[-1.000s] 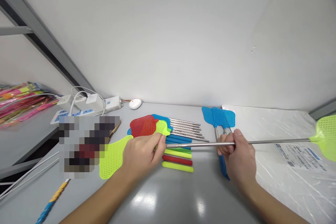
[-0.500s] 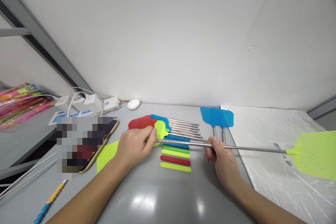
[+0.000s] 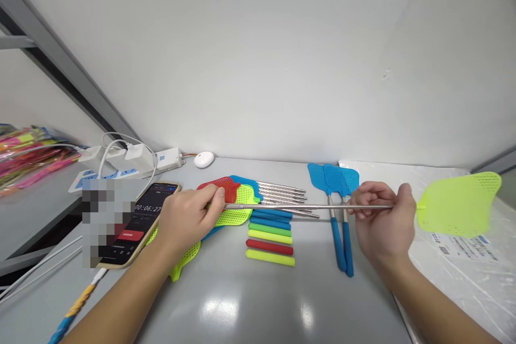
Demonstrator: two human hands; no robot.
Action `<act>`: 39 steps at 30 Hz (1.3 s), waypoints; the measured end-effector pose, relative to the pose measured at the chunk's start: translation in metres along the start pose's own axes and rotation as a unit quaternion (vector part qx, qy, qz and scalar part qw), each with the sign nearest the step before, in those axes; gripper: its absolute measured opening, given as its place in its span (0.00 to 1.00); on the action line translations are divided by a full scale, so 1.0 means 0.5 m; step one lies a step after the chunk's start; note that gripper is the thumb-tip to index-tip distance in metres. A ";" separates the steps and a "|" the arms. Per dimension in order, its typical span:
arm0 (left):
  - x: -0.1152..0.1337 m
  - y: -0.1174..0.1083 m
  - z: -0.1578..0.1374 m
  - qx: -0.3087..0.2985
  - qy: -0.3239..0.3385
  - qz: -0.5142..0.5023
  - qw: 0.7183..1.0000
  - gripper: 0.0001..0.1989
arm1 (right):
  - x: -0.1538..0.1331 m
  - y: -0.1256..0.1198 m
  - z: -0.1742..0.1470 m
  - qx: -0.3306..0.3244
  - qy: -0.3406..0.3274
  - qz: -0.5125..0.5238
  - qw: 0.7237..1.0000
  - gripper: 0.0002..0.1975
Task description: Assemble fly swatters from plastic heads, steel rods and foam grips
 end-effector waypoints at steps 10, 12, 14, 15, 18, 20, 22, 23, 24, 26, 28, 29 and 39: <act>-0.008 -0.001 0.007 -0.024 -0.034 -0.027 0.999 0.19 | -0.024 -0.009 0.035 -0.007 0.002 0.051 0.999 0.24; -0.008 -0.001 0.008 -0.037 -0.044 -0.030 0.998 0.19 | -0.031 -0.010 0.037 -0.016 -0.021 0.047 0.999 0.29; -0.009 0.001 0.009 -0.048 -0.053 -0.028 0.997 0.19 | -0.036 -0.015 0.039 -0.018 -0.045 0.038 0.998 0.32; -0.009 0.002 0.008 -0.053 -0.056 -0.026 0.997 0.19 | -0.036 -0.018 0.040 -0.015 -0.054 0.034 0.998 0.32; -0.007 0.009 0.004 -0.066 -0.062 -0.017 0.996 0.19 | -0.031 -0.031 0.044 0.009 -0.064 0.019 0.998 0.29; -0.001 0.013 0.000 -0.067 -0.060 -0.012 0.996 0.19 | -0.025 -0.038 0.046 0.031 -0.056 0.010 0.998 0.27; 0.011 0.014 -0.006 -0.057 -0.049 -0.007 0.997 0.19 | -0.017 -0.040 0.042 0.050 -0.045 0.001 0.998 0.27; 0.020 0.014 -0.009 -0.050 -0.041 -0.005 0.998 0.19 | -0.012 -0.038 0.035 0.054 -0.039 -0.004 0.998 0.27; 0.030 0.015 -0.013 -0.044 -0.031 -0.004 0.999 0.19 | -0.006 -0.034 0.026 0.050 -0.032 -0.012 0.998 0.27; 0.052 0.016 -0.022 -0.035 -0.011 -0.006 0.999 0.19 | 0.011 -0.017 0.000 0.026 -0.014 -0.035 0.999 0.27; 0.075 0.019 -0.033 -0.027 0.013 -0.017 0.999 0.18 | 0.031 0.002 -0.033 -0.010 0.006 -0.056 0.998 0.27; 0.087 0.020 -0.039 -0.021 0.028 -0.024 0.999 0.18 | 0.040 0.012 -0.048 -0.029 0.017 -0.058 0.998 0.27; 0.137 0.013 -0.061 0.053 0.100 -0.028 0.993 0.18 | 0.055 0.031 -0.090 -0.067 0.046 -0.017 0.997 0.29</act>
Point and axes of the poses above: each hand's wrist, its own z-axis towards the middle knuckle, its own y-axis out of the palm, x = y × z, the point moved 6 cm from there along z, towards the middle knuckle, and after that the axes turned 5 degrees about -y, right-handed, at the moved point
